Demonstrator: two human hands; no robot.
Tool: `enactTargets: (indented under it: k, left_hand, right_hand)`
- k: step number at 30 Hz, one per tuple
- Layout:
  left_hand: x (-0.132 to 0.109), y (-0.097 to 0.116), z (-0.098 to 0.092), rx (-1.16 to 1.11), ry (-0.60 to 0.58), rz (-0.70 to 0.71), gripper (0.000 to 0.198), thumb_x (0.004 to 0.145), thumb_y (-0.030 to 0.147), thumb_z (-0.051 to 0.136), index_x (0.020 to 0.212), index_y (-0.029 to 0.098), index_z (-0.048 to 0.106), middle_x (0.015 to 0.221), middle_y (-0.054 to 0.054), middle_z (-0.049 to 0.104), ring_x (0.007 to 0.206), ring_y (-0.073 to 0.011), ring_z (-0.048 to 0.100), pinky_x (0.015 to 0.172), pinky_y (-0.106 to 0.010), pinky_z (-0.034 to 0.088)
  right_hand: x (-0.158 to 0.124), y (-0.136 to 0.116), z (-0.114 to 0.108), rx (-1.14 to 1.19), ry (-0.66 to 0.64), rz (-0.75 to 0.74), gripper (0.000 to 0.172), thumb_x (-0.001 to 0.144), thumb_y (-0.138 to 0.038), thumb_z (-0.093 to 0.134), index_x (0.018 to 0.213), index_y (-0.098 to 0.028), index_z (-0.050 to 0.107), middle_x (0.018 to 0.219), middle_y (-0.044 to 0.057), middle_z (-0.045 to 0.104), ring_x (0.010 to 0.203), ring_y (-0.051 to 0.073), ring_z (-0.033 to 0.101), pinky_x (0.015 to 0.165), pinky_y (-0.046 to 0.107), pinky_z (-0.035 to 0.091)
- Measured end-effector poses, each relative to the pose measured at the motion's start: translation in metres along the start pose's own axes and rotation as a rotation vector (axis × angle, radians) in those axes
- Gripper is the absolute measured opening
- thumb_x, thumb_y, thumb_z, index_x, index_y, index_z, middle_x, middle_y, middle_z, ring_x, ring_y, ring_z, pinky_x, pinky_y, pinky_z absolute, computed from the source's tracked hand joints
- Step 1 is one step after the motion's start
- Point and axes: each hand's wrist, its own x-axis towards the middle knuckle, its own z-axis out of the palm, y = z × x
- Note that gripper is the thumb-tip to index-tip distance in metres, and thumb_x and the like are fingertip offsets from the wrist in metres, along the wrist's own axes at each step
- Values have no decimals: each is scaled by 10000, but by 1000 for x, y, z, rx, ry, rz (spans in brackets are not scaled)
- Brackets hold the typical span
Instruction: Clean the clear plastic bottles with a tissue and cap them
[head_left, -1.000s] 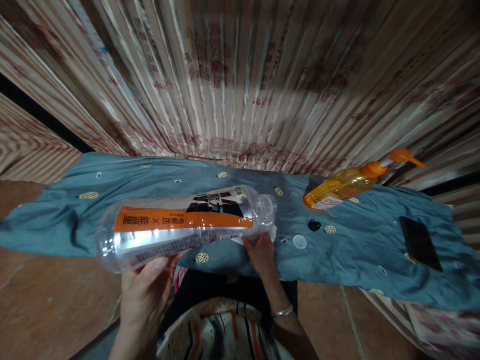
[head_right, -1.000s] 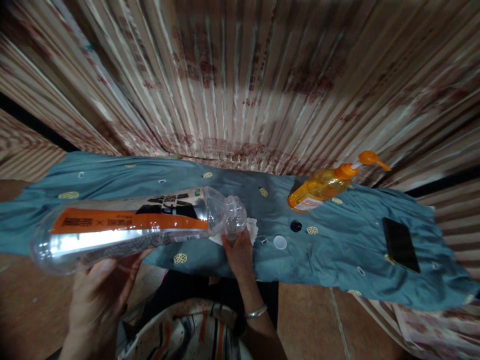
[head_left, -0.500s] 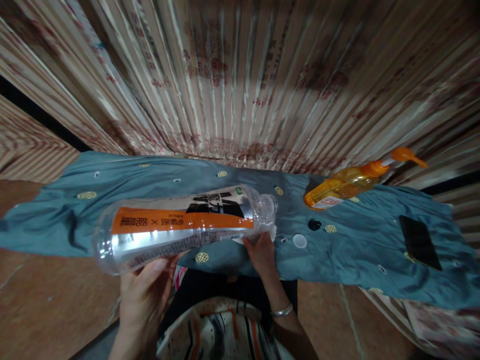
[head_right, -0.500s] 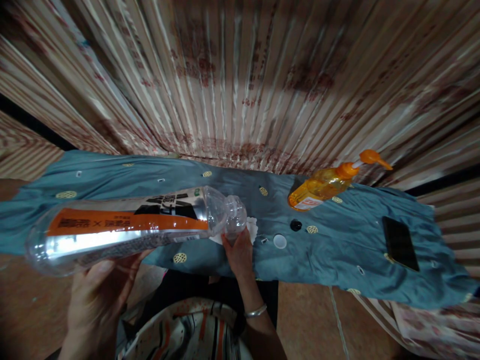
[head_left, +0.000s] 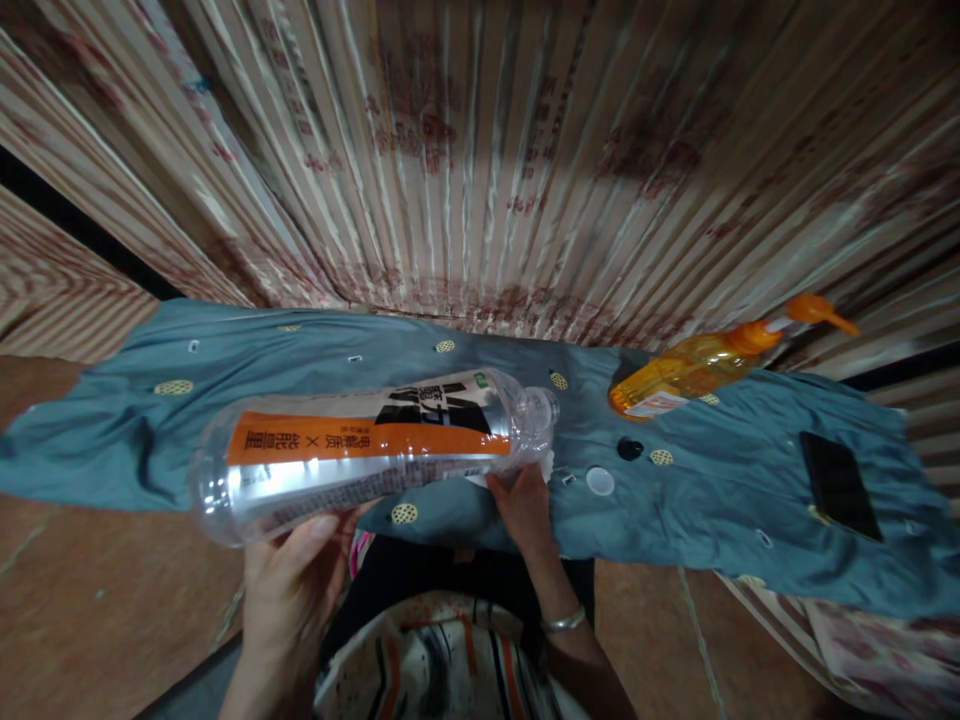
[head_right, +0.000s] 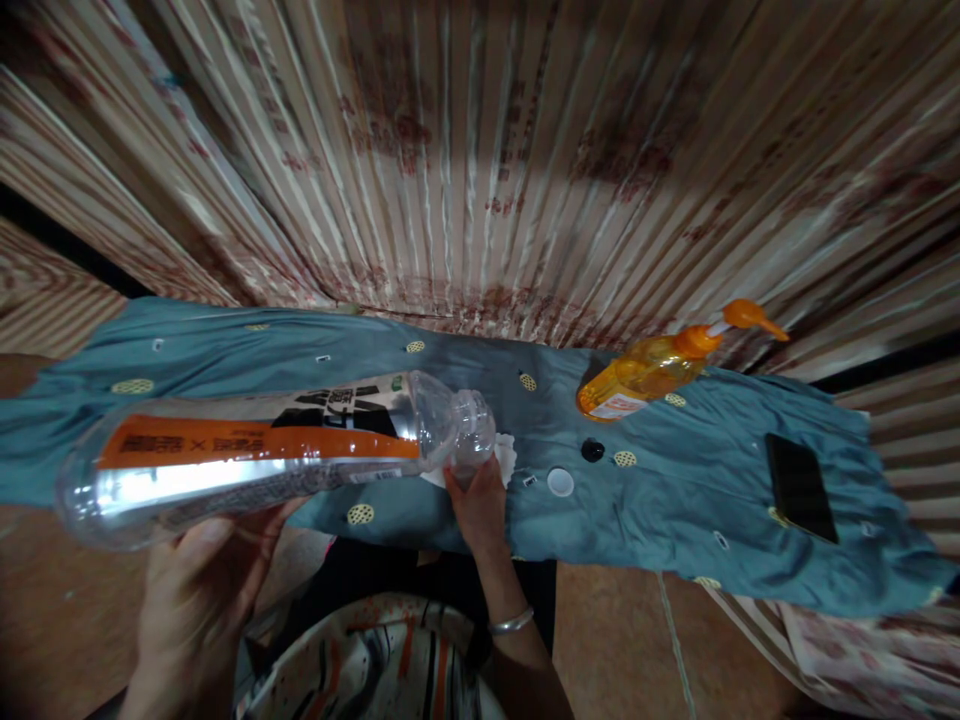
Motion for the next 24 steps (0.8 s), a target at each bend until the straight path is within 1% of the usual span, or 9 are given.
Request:
enactTargets:
  k: [4, 8, 12, 14, 16, 18, 20, 22, 24]
  left_hand:
    - [-2, 1, 0, 9, 10, -8, 990, 290, 517, 1176, 1212, 369, 846, 1171, -74, 890, 856, -303, 841, 493, -276, 661]
    - [-1, 2, -1, 18, -48, 13, 937, 357, 520, 1174, 1219, 372, 837, 1103, -51, 887, 813, -283, 829, 529, -307, 690]
    - [1, -1, -3, -35, -85, 37, 893, 358, 496, 1188, 1168, 345, 845, 1048, -46, 881, 796, -259, 830, 547, -262, 676]
    - [2, -2, -4, -51, -91, 49, 858, 381, 469, 1188, 1160, 344, 851, 1061, -45, 884, 816, -270, 838, 580, -289, 698]
    - [2, -3, -6, -44, -103, 49, 829, 414, 461, 1182, 1166, 353, 852, 1076, -44, 890, 845, -296, 847, 622, -351, 732]
    - [2, -3, -7, -31, -116, 44, 813, 431, 447, 1174, 1171, 359, 848, 1088, -46, 895, 862, -319, 851, 661, -410, 755]
    - [1, -2, -7, -21, -120, 39, 795, 442, 421, 1163, 1170, 367, 846, 1112, -43, 897, 892, -332, 855, 698, -445, 766]
    - [0, -1, -6, -17, -119, 30, 777, 449, 421, 1154, 1163, 377, 848, 1132, -37, 896, 949, -348, 860, 713, -450, 769]
    - [-1, 0, -5, -18, -114, 21, 772, 449, 446, 1157, 1155, 374, 853, 1133, -42, 893, 1001, -358, 861, 708, -425, 766]
  right_hand:
    - [0, -2, 0, 9, 1, 11, 522, 968, -634, 732, 1235, -189, 672, 1239, 257, 816, 1232, 434, 796, 1060, 601, 659]
    - [1, -3, -1, 9, 9, 9, 498, 972, -637, 728, 1197, -197, 669, 1208, 256, 820, 1214, 442, 805, 1050, 607, 664]
    - [1, -5, -1, 13, 6, 10, 496, 975, -664, 717, 1159, -207, 663, 1178, 251, 820, 1177, 447, 812, 1037, 624, 668]
    - [1, -6, -2, 13, 12, 19, 491, 969, -672, 726, 1149, -220, 659, 1157, 233, 821, 1167, 442, 813, 1029, 621, 672]
    - [1, -7, -2, 15, 16, 24, 473, 970, -662, 735, 1144, -229, 656, 1140, 218, 821, 1166, 436, 814, 1021, 610, 675]
    - [1, -7, -2, 20, 15, 19, 469, 976, -652, 728, 1154, -225, 657, 1149, 222, 821, 1174, 434, 814, 1026, 602, 674]
    - [1, -6, -2, 21, 12, 11, 493, 980, -657, 711, 1179, -210, 658, 1182, 241, 819, 1186, 436, 811, 1040, 605, 667]
    - [1, -5, -1, 15, 10, 8, 525, 980, -670, 697, 1200, -195, 658, 1217, 261, 814, 1193, 441, 808, 1049, 614, 660]
    - [1, -4, -1, 7, 10, 11, 545, 979, -682, 693, 1208, -188, 659, 1230, 268, 811, 1194, 443, 805, 1049, 620, 658]
